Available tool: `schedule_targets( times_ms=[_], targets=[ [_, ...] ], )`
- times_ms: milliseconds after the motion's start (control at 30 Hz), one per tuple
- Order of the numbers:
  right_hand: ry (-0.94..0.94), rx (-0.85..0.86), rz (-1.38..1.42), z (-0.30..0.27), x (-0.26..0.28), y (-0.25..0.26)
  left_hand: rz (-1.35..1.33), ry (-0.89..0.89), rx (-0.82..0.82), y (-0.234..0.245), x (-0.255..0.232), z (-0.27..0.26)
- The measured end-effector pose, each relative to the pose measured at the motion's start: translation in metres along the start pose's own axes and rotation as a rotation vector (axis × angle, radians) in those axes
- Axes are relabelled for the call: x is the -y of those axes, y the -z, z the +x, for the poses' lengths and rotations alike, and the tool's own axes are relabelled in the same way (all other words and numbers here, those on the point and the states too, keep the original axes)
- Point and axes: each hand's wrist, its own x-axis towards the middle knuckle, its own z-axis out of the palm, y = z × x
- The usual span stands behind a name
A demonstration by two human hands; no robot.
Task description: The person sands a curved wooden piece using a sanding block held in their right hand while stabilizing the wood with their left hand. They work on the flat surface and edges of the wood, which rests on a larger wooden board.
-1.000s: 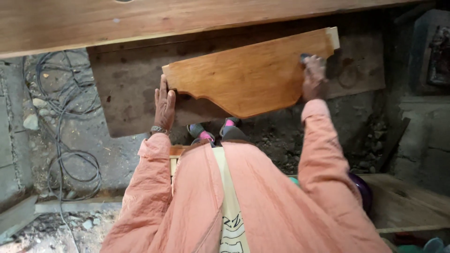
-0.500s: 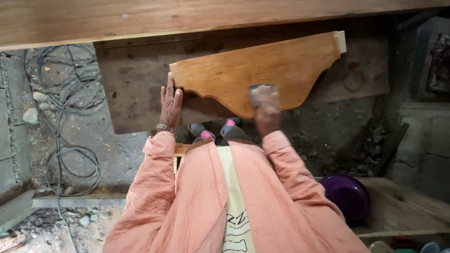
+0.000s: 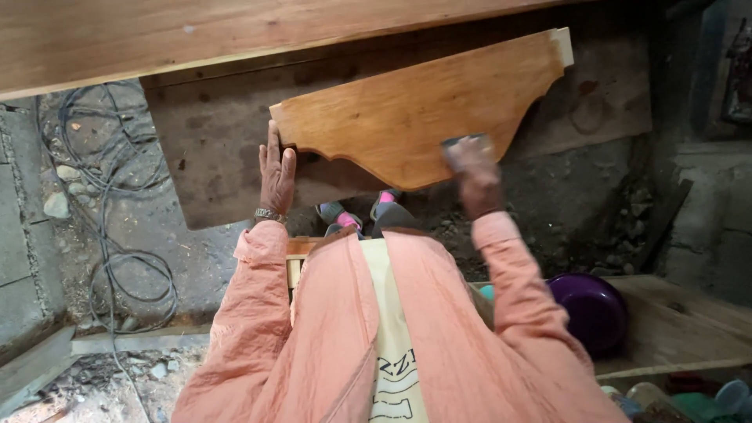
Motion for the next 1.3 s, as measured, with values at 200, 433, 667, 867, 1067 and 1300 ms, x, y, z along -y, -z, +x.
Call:
schedule_targets(
  times_ms=[200, 433, 667, 867, 1067, 1300],
  targets=[
    [-0.226, -0.045, 0.075, 0.008, -0.082, -0.011, -0.027, 0.003, -0.039, -0.002, 0.001, 0.000],
    [-0.155, -0.111, 0.064, 0.017, 0.023, -0.038, -0.025, -0.016, -0.021, 0.000, 0.008, 0.000],
    [0.099, 0.038, 0.253, 0.058, 0.132, -0.047, 0.039, -0.055, -0.019, -0.002, 0.018, 0.006],
    [0.172, 0.078, 0.380, 0.043, 0.116, 0.035, 0.032, -0.026, -0.018, -0.002, 0.011, 0.002],
    [0.101, 0.284, -0.309, -0.032, -0.069, 0.006, -0.009, 0.036, -0.044, -0.003, -0.001, -0.002],
    [-0.008, 0.037, 0.079, 0.003, -0.010, 0.019, -0.023, 0.020, -0.078, -0.004, 0.000, 0.003]
  ],
)
